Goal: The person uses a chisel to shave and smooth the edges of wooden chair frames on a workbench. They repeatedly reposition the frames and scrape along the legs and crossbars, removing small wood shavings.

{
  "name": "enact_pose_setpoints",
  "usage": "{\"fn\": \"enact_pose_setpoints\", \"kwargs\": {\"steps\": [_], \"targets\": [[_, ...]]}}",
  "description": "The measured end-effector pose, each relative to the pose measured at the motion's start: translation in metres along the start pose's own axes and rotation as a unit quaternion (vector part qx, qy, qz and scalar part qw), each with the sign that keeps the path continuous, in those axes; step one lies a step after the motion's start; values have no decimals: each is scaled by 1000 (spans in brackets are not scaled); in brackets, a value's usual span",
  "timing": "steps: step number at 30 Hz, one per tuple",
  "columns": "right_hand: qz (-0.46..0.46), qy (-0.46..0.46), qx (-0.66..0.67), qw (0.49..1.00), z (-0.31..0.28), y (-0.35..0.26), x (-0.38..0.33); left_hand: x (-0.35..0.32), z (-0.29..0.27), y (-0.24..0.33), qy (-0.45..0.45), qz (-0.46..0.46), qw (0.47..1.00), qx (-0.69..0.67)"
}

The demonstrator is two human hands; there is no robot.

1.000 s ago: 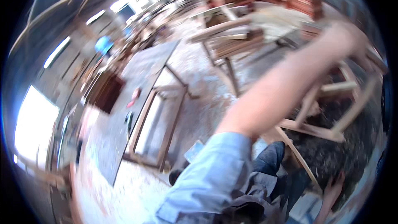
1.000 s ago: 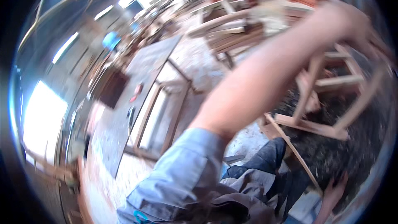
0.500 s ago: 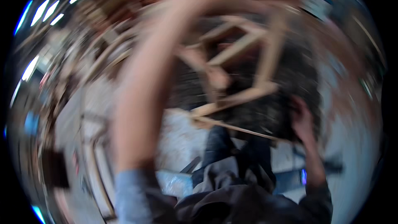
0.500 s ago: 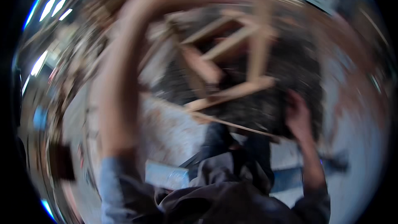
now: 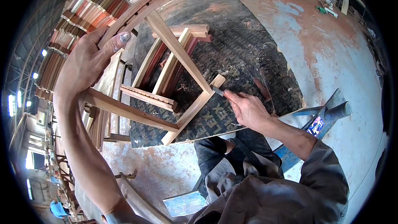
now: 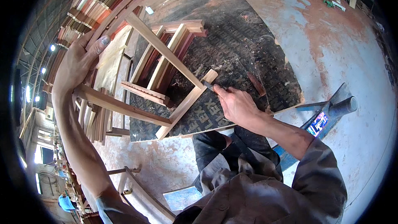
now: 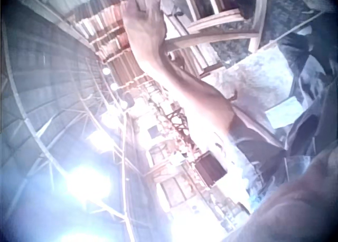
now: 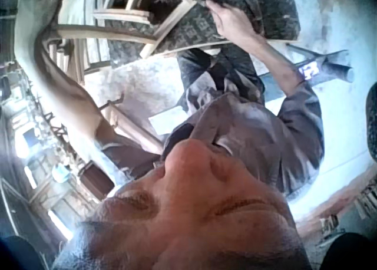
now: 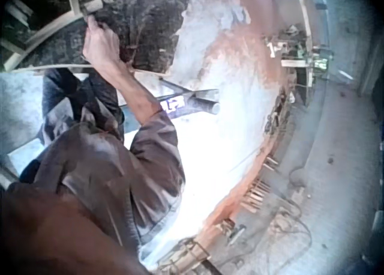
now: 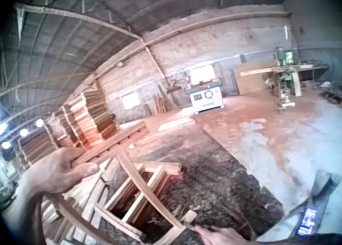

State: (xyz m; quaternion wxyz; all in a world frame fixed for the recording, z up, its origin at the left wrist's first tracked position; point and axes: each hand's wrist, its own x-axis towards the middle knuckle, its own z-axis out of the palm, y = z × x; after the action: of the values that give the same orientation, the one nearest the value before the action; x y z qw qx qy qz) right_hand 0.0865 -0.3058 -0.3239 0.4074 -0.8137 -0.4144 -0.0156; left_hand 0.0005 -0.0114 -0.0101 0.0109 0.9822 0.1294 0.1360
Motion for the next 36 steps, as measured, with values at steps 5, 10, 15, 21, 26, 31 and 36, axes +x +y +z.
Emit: {"fn": "enact_pose_setpoints", "kwargs": {"steps": [5,10,15,21,26,31,36], "targets": [[-25,30,-28,999,13,1,17,0,2,3,2,5,999,-41],[-5,-3,-36,999,-3,-8,9,-2,6,2,31,27,998,-46],[-8,18,-41,999,14,-6,6,-3,-2,8,-9,10,999,-47],[-4,26,-9,1000,25,1,39,3,-1,7,-23,-28,999,-18],[10,7,7,1000,-1,-22,-11,10,0,-26,-1,47,999,-23],[2,-26,59,998,6,-27,-18,15,8,-26,-1,85,996,21],[16,-49,-9,999,7,-38,-7,18,-2,-18,-53,68,995,41]]}}
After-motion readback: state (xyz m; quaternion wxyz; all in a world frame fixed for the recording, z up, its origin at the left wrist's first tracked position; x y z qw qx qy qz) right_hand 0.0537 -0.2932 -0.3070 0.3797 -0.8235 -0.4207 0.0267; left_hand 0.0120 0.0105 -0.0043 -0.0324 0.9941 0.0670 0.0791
